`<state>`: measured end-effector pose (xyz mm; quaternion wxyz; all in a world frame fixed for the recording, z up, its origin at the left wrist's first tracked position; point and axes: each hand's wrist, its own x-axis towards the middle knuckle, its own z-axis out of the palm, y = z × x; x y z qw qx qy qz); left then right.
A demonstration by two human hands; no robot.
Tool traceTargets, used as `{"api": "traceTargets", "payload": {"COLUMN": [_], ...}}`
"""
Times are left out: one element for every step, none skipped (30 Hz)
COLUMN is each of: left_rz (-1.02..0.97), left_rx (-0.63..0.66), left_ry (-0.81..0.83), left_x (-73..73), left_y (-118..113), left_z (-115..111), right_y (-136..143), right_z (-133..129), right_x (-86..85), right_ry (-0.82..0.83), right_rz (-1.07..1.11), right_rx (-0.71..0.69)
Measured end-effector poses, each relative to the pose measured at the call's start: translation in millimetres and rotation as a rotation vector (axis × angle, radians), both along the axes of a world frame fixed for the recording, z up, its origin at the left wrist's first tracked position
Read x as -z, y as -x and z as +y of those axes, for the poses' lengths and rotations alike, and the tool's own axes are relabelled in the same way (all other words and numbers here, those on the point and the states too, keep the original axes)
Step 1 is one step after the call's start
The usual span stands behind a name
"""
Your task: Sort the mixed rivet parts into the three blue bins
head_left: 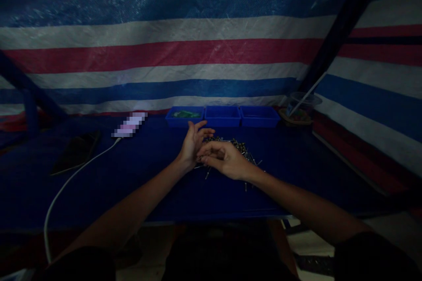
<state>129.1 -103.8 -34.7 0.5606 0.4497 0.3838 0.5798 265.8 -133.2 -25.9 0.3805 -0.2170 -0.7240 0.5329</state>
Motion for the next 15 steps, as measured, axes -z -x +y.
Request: {"api": "traceTargets", "payload": {"left_rz": [0.103, 0.244, 0.411, 0.586, 0.747, 0.882, 0.988, 1.065, 1.122, 1.168, 1.21, 1.251, 1.285, 1.31, 1.323], "left_rx": [-0.043, -0.093, -0.142, -0.184, -0.216, -0.232, -0.23, -0.212, -0.181, -0.136, -0.081, -0.022, 0.034, 0.083, 0.12], "left_ry": [-0.029, -0.087, -0.169, -0.261, -0.346, -0.415, -0.465, -0.501, -0.528, -0.545, -0.551, -0.546, -0.531, -0.511, -0.492], "left_x": [0.0, 0.1, 0.4, 0.9, 1.8, 2.9, 4.3, 6.0, 7.7, 9.4, 10.8, 11.8, 12.3, 12.5, 12.5], "left_y": [4, 10, 15, 21, 26, 31, 35, 38, 41, 43, 44, 46, 46, 47, 47], "left_z": [3, 6, 9, 12, 15, 17, 19, 20, 22, 22, 23, 23, 22, 22, 21], "right_y": [-3, -8, -12, -17, -21, -25, -28, -31, -34, -36, -39, -41, -44, -48, -52], "right_z": [1, 4, 9, 17, 27, 40, 54, 70, 85, 98, 109, 117, 121, 121, 119], "right_x": [-5.4, -11.8, -19.1, -27.0, -34.9, -42.2, -48.3, -52.3, -53.7, -52.0, -47.1, -39.3, -29.1, -17.5, -5.6], "right_ry": [-0.084, -0.197, -0.325, -0.454, -0.569, -0.663, -0.726, -0.768, -0.792, -0.794, -0.791, -0.787, -0.787, -0.789, -0.795], "right_rz": [0.017, 0.039, 0.064, 0.087, 0.104, 0.099, 0.063, -0.001, -0.078, -0.177, -0.272, -0.351, -0.407, -0.438, -0.451], "right_rx": [0.059, 0.158, 0.287, 0.432, 0.578, 0.707, 0.808, 0.868, 0.901, 0.903, 0.892, 0.876, 0.853, 0.834, 0.818]}}
